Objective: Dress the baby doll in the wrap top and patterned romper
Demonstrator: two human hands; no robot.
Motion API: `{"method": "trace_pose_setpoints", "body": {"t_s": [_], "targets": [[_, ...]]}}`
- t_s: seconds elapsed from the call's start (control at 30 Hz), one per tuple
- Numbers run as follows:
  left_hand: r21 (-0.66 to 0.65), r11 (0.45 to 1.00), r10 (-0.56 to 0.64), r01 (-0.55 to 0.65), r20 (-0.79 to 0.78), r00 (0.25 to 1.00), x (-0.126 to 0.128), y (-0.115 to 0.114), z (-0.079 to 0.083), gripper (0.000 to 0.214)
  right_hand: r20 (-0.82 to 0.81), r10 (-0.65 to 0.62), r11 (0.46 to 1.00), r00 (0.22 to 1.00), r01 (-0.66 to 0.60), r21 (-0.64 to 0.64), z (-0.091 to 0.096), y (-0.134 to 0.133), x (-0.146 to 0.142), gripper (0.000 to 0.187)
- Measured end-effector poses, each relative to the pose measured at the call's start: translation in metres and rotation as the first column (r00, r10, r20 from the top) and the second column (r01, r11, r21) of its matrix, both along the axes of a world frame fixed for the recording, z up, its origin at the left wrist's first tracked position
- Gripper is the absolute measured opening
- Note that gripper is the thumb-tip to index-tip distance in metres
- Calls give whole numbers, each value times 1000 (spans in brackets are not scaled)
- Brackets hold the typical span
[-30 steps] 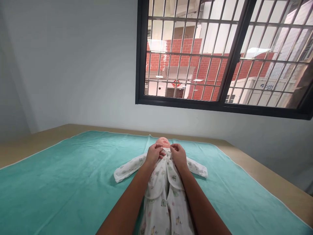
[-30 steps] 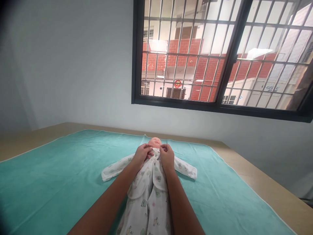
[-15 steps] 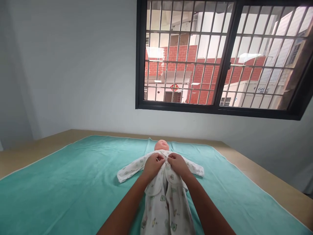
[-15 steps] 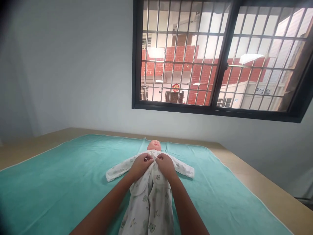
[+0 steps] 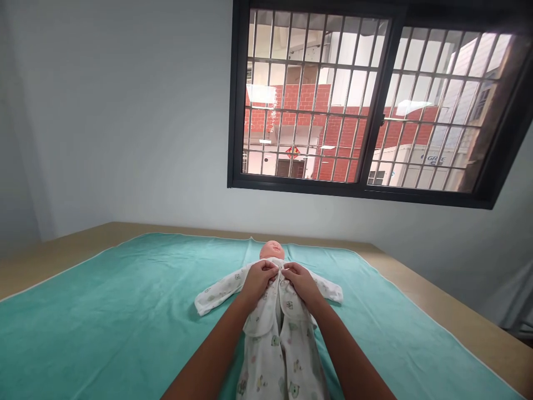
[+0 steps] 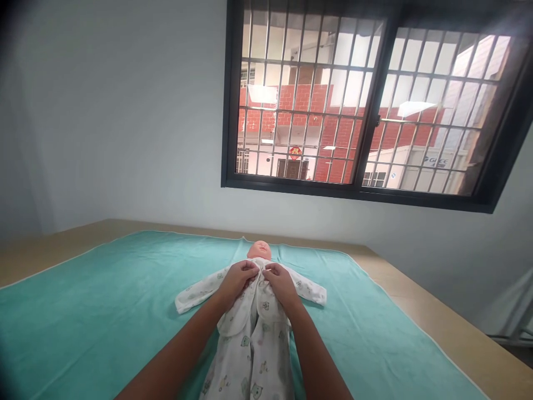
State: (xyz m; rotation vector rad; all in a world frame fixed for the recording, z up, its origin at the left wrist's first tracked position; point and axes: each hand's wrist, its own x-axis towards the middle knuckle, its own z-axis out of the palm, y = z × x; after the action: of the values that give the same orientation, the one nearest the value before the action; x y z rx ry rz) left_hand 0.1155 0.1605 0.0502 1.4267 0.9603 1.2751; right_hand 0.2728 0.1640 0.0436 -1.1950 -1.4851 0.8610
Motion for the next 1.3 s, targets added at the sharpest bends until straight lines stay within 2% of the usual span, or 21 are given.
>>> {"method": "trace_pose_setpoints", "body": {"t_s": [0.07,0.2,0.37,0.6,0.7,0.87,0.93,1.03,1.1,1.2,1.3], "targets": [[-31,999,-10,11,23,1000,-1,1,-1,17,10,-13,1000,1000,12,27,-1,2,-2,31],[-87,996,-13,18,57,998,-4,2,0,19,28,-13,997,1000,11,71,1,1,-4,24],[-127,992,18,-7,81,997,-4,2,2,19,12,8,998,1000,-9,65,4,-3,-3,22],[-116,993,0,11,92,996,-3,3,0,24,-5,185,981,983,-185,-50,10,-8,2,29],[-110,994,-8,18,92,996,-4,3,1,26,56,204,978,977,-200,-65,14,-10,1,30],[-113,993,-10,20,81,997,-3,0,4,28,233,138,990,963,-132,-37,21,-11,-5,31],[-123,992,2,8,81,997,-3,0,4,24,262,147,989,954,-138,-52,23,-11,-6,33],[-128,992,-12,24,97,995,-6,2,3,20,225,194,980,955,-180,-82,23,-10,-4,37],[-122,991,-44,58,111,993,-9,2,3,23,151,213,975,965,-201,-91,22,-10,-3,32],[-113,989,-86,99,120,989,-12,2,2,26,42,183,979,982,-178,-96,20,-8,-2,23],[-105,989,-93,105,113,989,-11,2,1,27,8,129,987,992,-128,-102,16,-7,-4,19]]}}
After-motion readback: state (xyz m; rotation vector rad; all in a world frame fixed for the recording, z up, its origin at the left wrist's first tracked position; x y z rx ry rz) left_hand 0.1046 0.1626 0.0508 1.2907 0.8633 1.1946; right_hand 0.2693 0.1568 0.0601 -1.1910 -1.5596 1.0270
